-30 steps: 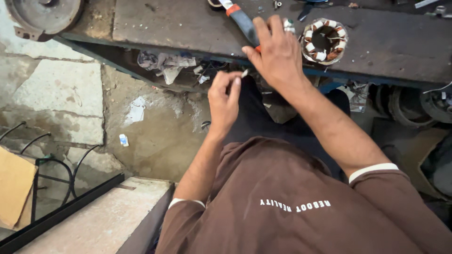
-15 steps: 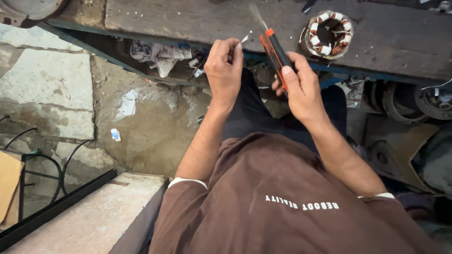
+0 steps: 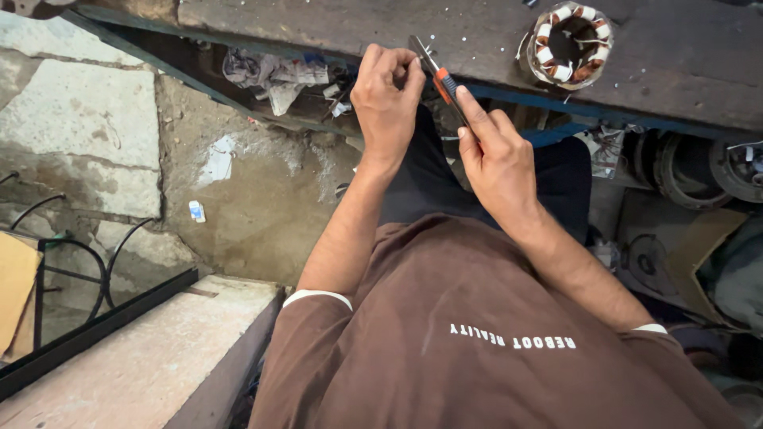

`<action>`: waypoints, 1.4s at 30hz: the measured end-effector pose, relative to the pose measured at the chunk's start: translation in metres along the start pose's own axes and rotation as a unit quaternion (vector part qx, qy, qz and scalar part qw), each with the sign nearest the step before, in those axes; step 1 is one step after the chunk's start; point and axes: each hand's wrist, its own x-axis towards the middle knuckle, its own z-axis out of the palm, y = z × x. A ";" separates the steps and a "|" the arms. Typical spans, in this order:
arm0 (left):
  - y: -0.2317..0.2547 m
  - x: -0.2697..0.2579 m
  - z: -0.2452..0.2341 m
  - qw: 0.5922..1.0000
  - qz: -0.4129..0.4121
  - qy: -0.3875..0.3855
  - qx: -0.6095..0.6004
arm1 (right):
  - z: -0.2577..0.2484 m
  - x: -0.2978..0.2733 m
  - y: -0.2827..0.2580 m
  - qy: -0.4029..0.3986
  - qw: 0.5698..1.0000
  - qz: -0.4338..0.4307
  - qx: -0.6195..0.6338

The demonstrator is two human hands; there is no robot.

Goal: The person strips insulation from copper wires using a utility knife and then uses scissors to trim and shape the wire ends. The work is performed at a cluttered workbench with a motor stator visible nearby.

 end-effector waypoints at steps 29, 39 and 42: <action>-0.009 -0.014 -0.004 0.994 0.101 -0.022 0.043 | 0.020 -0.011 -0.002 0.002 0.993 -0.042 -0.113; -0.017 -0.014 -0.004 0.993 0.110 -0.020 0.040 | 0.016 -0.020 -0.003 -0.010 0.991 -0.039 -0.132; -0.016 -0.012 -0.008 0.996 0.084 -0.026 0.014 | 0.006 -0.023 -0.004 -0.017 0.990 -0.043 -0.133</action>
